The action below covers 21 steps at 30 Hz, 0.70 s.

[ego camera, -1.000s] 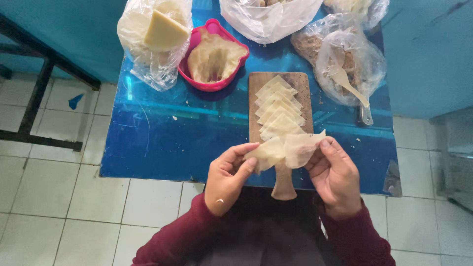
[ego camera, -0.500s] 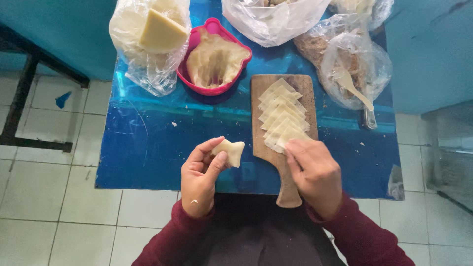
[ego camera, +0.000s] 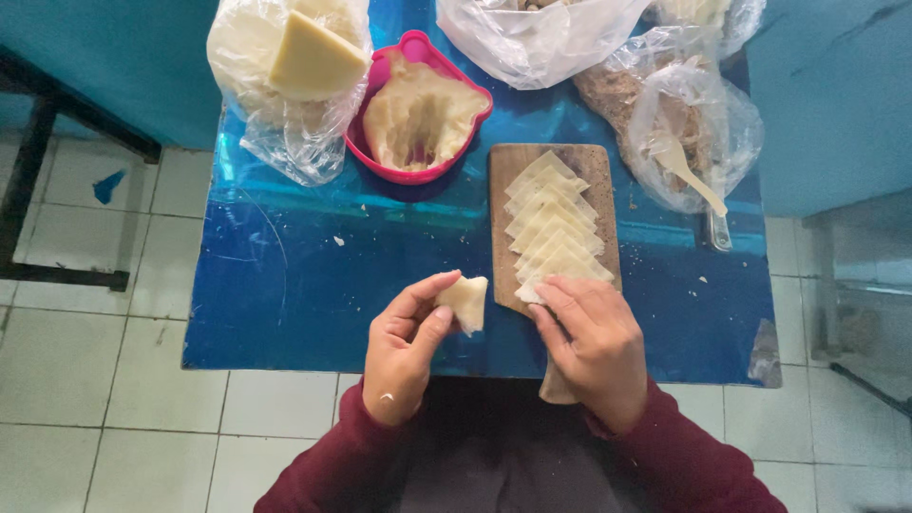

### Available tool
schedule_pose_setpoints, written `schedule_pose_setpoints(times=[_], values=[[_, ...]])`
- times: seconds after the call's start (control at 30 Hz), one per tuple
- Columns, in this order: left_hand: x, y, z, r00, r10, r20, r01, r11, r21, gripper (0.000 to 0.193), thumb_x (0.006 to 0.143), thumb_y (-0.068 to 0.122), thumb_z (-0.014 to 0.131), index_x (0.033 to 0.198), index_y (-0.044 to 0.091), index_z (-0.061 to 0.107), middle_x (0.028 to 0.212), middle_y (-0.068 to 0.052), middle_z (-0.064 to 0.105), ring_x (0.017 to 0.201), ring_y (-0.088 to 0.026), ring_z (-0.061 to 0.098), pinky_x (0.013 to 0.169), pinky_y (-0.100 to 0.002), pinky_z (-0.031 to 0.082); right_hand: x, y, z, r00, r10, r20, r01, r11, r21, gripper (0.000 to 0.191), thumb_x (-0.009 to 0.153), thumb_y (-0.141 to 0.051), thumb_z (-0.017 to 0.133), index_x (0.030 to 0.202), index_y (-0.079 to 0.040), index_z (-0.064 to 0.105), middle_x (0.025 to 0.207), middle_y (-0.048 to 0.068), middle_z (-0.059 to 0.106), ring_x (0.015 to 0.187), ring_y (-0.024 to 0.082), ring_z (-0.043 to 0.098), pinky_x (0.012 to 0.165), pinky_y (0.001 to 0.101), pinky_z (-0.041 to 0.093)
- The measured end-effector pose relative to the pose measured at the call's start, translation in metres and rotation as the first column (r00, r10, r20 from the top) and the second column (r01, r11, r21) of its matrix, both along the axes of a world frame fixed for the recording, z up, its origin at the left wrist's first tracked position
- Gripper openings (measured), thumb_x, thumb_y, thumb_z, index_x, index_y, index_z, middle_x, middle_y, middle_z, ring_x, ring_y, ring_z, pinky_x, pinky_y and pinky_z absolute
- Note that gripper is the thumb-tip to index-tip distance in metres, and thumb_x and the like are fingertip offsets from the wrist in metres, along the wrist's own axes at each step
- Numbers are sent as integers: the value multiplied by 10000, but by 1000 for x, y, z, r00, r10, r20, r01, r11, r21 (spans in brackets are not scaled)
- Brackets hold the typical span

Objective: The person stretches a thin dough wrapper over a round mold holding dough, trims dough with a knife on a wooden board, folds cut wrapper pieces, and spoons filling onto a folded wrapper on the board. The person also opens a plastic bag of prepared dough pieces on the table.

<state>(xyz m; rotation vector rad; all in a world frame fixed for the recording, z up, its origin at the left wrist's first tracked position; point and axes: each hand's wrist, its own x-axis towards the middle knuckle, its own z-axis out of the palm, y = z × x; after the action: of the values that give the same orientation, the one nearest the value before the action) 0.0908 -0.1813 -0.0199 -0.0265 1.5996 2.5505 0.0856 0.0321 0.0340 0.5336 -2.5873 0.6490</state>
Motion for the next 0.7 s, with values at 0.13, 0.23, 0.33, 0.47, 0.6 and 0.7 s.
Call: schedule_pose_setpoints(times=[0.13,0.23,0.33,0.47,0.6,0.7], values=[[7,16,6,996,-81,-39,77,993,-85,387,997,6,589,1383,-8,616,1172,-80,732,1018,-102,693,919,-265,563,13,2,5,993,109,45,-93,959,-266,323,832,-90,819,1129,-46,697,1145,119,708,1053,304,693,921,370,549],[13,29,13,984,-120,-131,90,973,-213,358,1012,-20,632,1369,-6,653,1095,-78,766,993,-84,690,876,-243,555,21,5,5,975,181,125,-116,905,-409,334,821,-89,831,1125,-49,698,1118,114,718,1043,266,714,908,342,566],[17,41,21,977,-71,-202,13,961,-277,421,967,-38,692,1381,9,633,1036,-94,785,943,-73,712,824,-225,570,26,8,2,978,146,147,-67,896,-440,310,818,-69,818,1107,-37,710,1086,117,732,1017,250,726,889,335,568],[22,51,28,969,-82,-233,7,952,-305,507,973,-53,674,1459,19,550,1054,-136,804,961,-95,722,848,-233,579,32,13,0,988,69,138,-5,907,-421,231,858,-43,794,1079,-40,729,1047,109,750,971,229,749,856,320,582],[26,56,35,944,-124,-306,4,932,-363,561,976,-97,575,1516,25,487,1105,-168,794,1033,-147,750,888,-253,573,35,21,-1,991,62,115,-8,906,-424,222,868,-12,770,1084,-32,723,1036,116,744,947,240,748,839,323,583],[28,61,39,920,-131,-369,-24,922,-387,587,967,-113,522,1534,23,454,1124,-187,781,1079,-181,766,914,-262,579,34,24,-1,994,99,52,-69,909,-410,293,829,-46,797,1105,-14,705,1051,138,733,965,269,732,844,339,576]])
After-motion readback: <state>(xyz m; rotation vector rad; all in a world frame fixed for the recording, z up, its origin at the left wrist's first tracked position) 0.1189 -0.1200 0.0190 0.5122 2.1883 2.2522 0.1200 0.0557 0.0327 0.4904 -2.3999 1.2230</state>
